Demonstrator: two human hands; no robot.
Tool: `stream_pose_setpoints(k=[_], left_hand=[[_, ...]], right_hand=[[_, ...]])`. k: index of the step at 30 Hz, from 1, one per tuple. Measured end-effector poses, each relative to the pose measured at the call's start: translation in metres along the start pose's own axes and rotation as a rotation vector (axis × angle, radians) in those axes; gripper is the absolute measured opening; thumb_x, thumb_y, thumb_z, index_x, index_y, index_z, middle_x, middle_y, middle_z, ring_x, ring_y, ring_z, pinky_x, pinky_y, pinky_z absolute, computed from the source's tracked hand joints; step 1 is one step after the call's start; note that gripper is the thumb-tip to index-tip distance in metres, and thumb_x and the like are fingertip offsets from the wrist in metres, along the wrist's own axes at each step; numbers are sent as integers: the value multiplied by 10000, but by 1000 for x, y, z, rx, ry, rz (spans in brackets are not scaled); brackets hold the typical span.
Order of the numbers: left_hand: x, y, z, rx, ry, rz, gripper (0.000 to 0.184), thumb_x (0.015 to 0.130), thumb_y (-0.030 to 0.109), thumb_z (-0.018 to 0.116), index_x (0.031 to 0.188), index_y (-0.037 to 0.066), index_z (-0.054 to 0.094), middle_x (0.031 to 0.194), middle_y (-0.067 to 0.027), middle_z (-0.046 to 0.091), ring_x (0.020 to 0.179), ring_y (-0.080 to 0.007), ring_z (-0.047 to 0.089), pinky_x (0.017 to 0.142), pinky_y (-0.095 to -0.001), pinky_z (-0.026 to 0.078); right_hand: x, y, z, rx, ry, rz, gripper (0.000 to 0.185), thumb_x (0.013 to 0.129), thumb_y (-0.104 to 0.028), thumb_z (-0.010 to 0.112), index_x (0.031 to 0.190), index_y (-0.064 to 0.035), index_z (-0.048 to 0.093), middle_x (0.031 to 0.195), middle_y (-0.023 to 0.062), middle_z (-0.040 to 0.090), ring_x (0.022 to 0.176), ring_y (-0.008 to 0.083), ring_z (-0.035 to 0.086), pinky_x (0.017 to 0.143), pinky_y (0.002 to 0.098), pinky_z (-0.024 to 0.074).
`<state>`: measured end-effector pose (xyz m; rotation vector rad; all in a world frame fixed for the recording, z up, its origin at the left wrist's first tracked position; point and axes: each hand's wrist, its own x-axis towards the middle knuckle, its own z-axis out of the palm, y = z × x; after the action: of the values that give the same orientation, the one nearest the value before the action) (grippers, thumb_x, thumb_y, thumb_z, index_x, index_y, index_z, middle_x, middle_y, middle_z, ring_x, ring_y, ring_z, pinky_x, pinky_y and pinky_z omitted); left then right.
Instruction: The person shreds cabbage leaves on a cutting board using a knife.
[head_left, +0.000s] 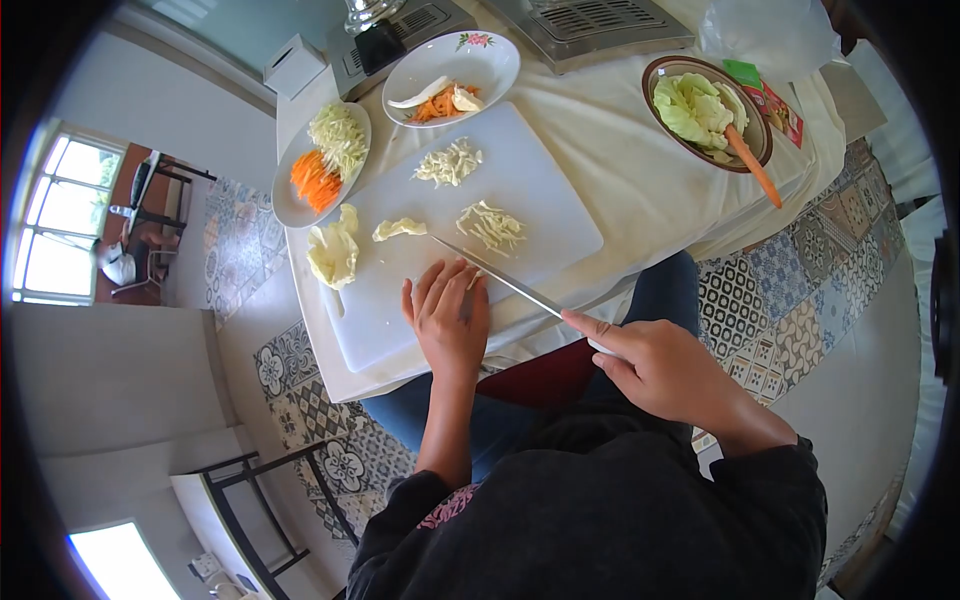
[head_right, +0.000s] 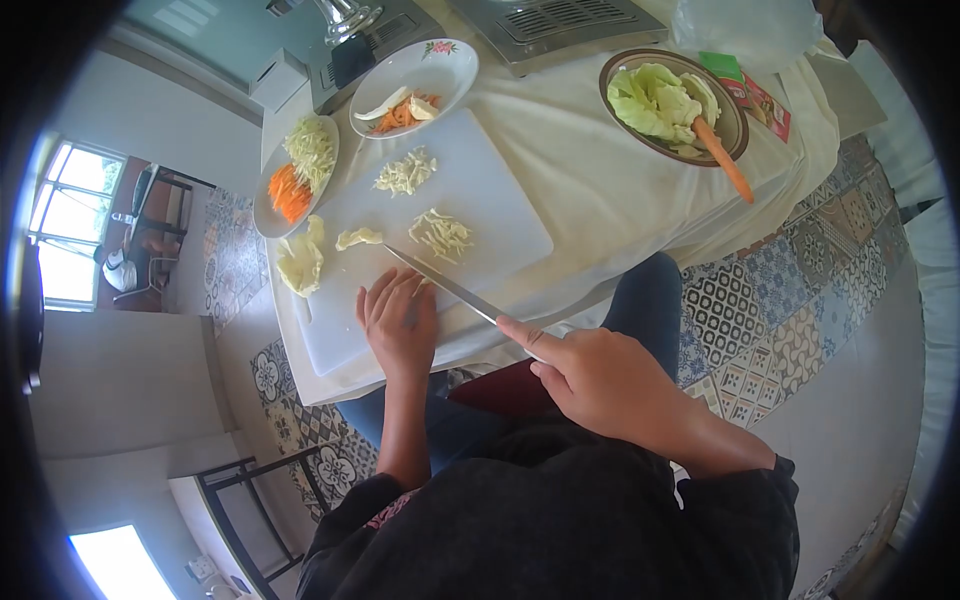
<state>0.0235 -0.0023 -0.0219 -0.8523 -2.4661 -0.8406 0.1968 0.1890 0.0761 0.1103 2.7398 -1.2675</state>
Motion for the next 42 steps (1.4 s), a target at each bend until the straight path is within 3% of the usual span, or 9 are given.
stream_pose_setpoints(k=[7, 16, 28, 42], left_hand=[[0, 2, -5, 5, -45, 27, 179, 821, 87, 721, 988, 149, 735, 1153, -18, 705, 1213, -261, 598, 1149, -515, 276], [2, -1, -4, -50, -24, 84, 169, 811, 74, 710, 978, 102, 720, 1116, -53, 708, 1141, -308, 604, 1068, -524, 389], [3, -1, -5, -73, -36, 47, 164, 820, 81, 716, 983, 99, 723, 1132, -44, 720, 1142, -295, 606, 1085, -518, 371], [2, 1, -4, -14, -13, 60, 183, 819, 81, 731, 1000, 108, 728, 1123, -33, 716, 1136, -277, 615, 1086, -517, 363]], right_hand=[[4, 5, 10, 38, -10, 15, 587, 943, -139, 577, 1511, -184, 438, 699, 185, 630, 669, 372, 633, 660, 494, 501], [4, 7, 28, 28, 59, -23, 582, 948, -130, 574, 1512, -143, 433, 683, 207, 627, 626, 386, 628, 621, 495, 515], [-8, -2, 24, 18, -7, 51, 617, 953, -135, 575, 1539, -137, 380, 658, 214, 613, 587, 386, 622, 570, 496, 513], [41, 4, 33, 118, 68, -27, 532, 958, -129, 535, 1485, -124, 463, 678, 254, 627, 632, 451, 620, 631, 544, 503]])
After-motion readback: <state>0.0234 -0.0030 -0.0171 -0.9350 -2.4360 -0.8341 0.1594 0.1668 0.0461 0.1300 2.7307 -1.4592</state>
